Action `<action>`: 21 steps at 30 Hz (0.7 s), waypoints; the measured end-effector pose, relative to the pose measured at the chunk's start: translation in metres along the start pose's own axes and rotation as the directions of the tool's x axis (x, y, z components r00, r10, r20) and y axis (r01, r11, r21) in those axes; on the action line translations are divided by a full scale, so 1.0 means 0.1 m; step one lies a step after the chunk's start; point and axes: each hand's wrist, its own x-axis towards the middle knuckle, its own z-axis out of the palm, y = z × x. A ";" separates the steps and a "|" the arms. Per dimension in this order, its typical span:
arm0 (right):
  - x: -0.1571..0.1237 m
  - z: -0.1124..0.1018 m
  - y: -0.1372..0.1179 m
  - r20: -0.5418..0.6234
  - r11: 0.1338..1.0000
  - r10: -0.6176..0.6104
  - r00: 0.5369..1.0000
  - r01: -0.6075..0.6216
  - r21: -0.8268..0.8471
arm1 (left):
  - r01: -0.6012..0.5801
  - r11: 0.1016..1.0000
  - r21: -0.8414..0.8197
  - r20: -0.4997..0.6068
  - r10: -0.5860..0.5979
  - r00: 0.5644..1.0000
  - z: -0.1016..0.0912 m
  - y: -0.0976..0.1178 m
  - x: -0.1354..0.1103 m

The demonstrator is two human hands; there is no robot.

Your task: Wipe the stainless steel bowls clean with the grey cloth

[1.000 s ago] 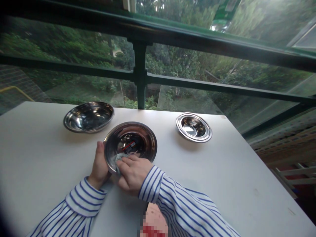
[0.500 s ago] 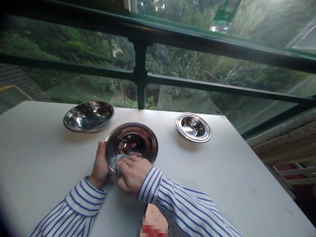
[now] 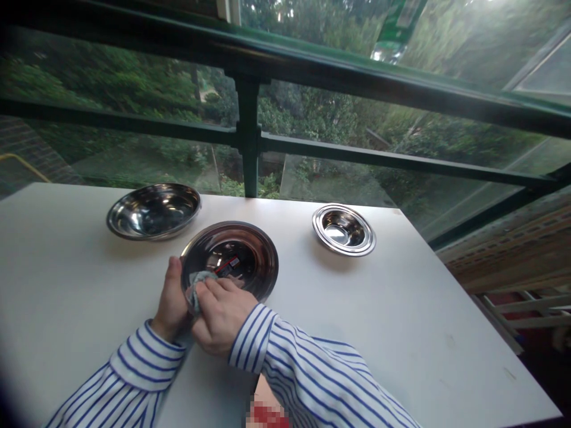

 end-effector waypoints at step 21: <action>-0.21 -0.19 0.18 0.122 0.986 -0.027 0.992 0.047 -0.159 | -0.042 0.999 0.007 0.018 0.042 0.999 0.05 0.04 0.01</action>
